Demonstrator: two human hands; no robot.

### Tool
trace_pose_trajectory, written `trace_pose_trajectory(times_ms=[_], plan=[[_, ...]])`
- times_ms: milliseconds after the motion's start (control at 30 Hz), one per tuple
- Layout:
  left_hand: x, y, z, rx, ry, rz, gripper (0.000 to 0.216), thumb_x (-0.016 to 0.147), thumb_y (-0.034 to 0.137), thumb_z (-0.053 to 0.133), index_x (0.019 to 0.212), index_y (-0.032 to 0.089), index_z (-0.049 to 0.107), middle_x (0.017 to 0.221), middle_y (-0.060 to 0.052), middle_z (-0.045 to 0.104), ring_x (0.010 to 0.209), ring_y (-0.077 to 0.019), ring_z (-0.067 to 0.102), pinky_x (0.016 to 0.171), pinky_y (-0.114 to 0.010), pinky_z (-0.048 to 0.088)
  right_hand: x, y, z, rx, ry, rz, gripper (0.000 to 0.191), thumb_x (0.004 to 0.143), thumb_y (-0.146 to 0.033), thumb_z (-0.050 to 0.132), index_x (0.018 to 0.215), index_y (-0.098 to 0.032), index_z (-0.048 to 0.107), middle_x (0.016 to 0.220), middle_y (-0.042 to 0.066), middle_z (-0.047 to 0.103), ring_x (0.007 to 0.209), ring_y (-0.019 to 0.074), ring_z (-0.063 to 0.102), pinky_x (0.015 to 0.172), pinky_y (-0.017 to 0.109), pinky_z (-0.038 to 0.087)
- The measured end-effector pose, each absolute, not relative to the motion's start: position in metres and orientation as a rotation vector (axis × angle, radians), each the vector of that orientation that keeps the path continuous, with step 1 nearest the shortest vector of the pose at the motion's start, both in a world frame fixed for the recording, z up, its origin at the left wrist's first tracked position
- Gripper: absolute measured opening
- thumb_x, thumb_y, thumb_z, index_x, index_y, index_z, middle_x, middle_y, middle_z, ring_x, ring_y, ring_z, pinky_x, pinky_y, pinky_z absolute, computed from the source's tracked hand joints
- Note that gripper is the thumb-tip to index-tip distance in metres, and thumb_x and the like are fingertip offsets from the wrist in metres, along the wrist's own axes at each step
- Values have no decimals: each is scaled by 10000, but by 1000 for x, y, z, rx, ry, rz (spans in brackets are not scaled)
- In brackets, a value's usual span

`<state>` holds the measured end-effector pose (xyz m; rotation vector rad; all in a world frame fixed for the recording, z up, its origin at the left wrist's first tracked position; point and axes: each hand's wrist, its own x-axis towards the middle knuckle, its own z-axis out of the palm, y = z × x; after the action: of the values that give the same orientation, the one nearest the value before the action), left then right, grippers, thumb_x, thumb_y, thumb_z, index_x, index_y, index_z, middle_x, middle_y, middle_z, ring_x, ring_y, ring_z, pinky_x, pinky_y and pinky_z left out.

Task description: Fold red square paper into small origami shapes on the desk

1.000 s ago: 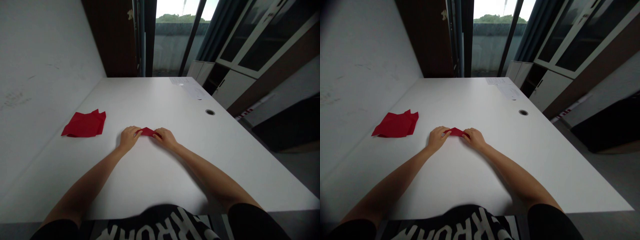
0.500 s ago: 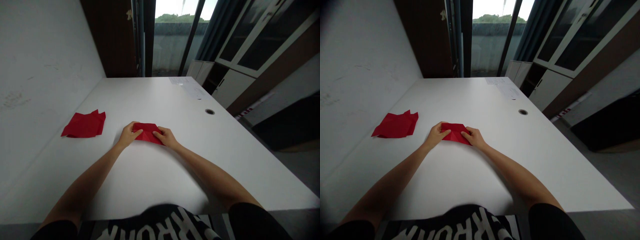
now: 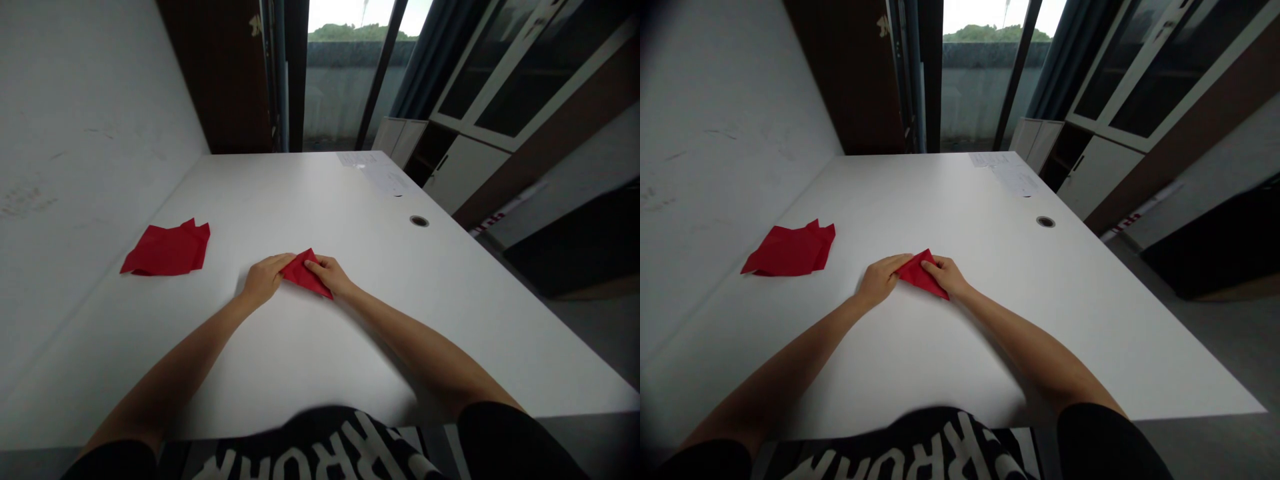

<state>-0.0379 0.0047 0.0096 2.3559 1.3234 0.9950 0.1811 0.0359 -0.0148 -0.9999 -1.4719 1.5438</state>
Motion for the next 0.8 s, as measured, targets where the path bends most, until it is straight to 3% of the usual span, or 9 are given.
trace_pose_trajectory(times_ms=[133, 267, 333, 567, 800], plan=[[-36, 6, 7, 2294, 1251, 1013, 516, 901, 48, 476, 1351, 266, 605, 1340, -44, 650, 1252, -191, 601, 1116, -416, 478, 181, 38, -14, -986, -1374, 1617, 449, 803, -604, 699, 926, -172, 715, 738, -2, 680, 569, 114, 503, 547, 237, 350], [-35, 9, 8, 2193, 1214, 1102, 383, 854, 28, 510, 1121, 239, 687, 1161, -62, 647, 1116, -189, 632, 998, -382, 533, 181, 40, -12, -1021, -1288, 1631, 469, 749, -625, 737, 880, -175, 713, 746, 2, 693, 590, 127, 528, 565, 246, 376], [-35, 8, 8, 2182, 1165, 1119, 318, 836, 34, 542, 1050, 225, 679, 1173, -71, 620, 1133, -194, 619, 1006, -384, 523, 181, 41, -12, -1035, -1270, 1632, 468, 741, -622, 744, 879, -175, 715, 769, 8, 706, 613, 134, 546, 583, 250, 392], [-32, -2, 9, 2362, 1123, 873, 395, 803, 228, 736, 1173, 249, 600, 1420, -102, 519, 1314, -278, 527, 1119, -471, 451, 180, 40, -16, -991, -1264, 1709, 420, 750, -555, 755, 907, -174, 676, 755, -16, 670, 621, 114, 530, 608, 242, 394], [-28, -3, 2, 2327, 1104, 823, 276, 924, 254, 607, 1199, 259, 599, 1451, -81, 526, 1297, -241, 555, 1085, -426, 493, 178, 39, -14, -1045, -1200, 1555, 404, 725, -492, 775, 812, -212, 497, 697, -73, 552, 613, 98, 478, 602, 231, 384]])
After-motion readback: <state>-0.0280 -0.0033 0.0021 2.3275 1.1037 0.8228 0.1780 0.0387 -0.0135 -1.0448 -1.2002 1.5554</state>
